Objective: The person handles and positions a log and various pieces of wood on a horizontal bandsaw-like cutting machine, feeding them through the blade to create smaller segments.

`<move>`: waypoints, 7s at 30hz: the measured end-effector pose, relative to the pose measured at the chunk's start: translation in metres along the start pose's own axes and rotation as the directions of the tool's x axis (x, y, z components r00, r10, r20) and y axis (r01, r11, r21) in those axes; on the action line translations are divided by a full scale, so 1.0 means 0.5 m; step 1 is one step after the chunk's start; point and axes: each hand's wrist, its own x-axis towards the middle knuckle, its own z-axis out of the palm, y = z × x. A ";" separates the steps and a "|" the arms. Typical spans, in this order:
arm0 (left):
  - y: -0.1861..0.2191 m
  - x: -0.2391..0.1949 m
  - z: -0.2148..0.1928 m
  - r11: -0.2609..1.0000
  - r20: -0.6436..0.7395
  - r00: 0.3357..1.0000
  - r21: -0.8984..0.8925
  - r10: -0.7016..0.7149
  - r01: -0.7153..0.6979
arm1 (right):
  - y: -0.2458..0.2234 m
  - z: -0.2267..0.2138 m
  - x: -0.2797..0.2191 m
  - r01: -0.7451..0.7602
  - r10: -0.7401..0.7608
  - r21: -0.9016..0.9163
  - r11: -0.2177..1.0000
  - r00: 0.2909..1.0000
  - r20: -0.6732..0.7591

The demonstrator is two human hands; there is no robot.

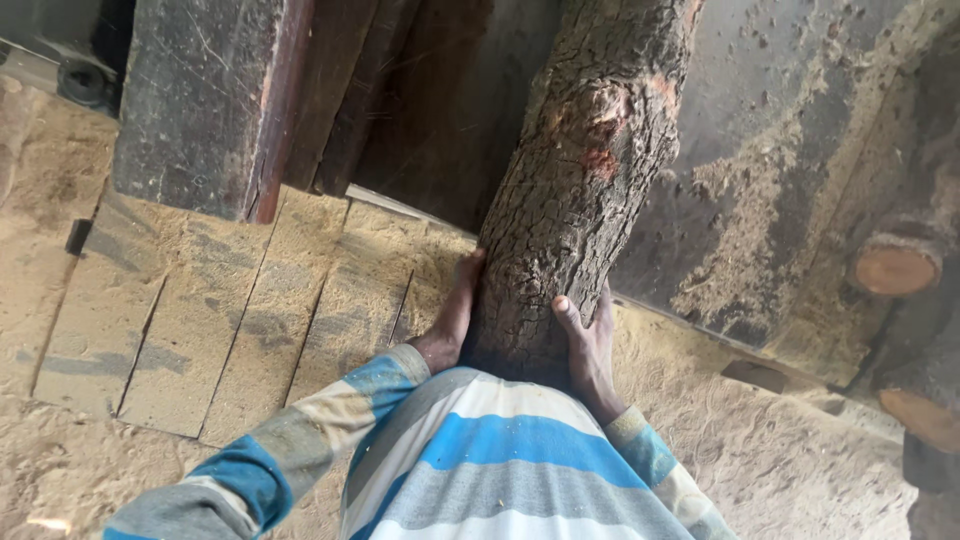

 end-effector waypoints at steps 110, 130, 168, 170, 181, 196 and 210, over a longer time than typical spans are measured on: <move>0.327 0.498 0.500 0.953 -0.288 0.940 -0.187 0.181 -0.240 | -0.354 -0.105 0.743 0.123 -0.267 0.436 0.892 0.920 0.286; 0.425 0.707 0.552 0.984 -0.340 0.924 0.096 0.173 -0.149 | -0.415 -0.137 0.925 0.158 -0.333 0.412 0.897 0.856 0.395; -0.053 0.324 0.193 -0.307 0.480 0.836 0.864 0.265 -0.399 | 0.276 -0.343 0.262 0.046 -0.501 -0.861 0.507 0.828 -0.251; -0.102 0.341 0.297 -0.234 0.697 0.712 0.681 -0.082 -0.694 | 0.338 -0.492 0.186 -0.056 -0.516 -0.779 0.624 0.720 -0.465; 0.024 0.096 0.340 -0.048 0.732 0.479 0.569 0.484 -0.821 | 0.261 -0.380 0.149 0.258 -0.398 -0.303 0.917 0.585 -0.706; 0.059 0.104 0.205 0.332 0.107 0.772 0.860 0.627 -0.388 | 0.130 -0.341 0.076 0.425 -0.319 0.113 0.898 0.807 -0.496; 0.018 0.238 0.164 0.706 0.230 0.790 0.357 0.569 -0.612 | -0.024 -0.160 0.250 0.226 -0.251 0.381 0.896 0.968 0.017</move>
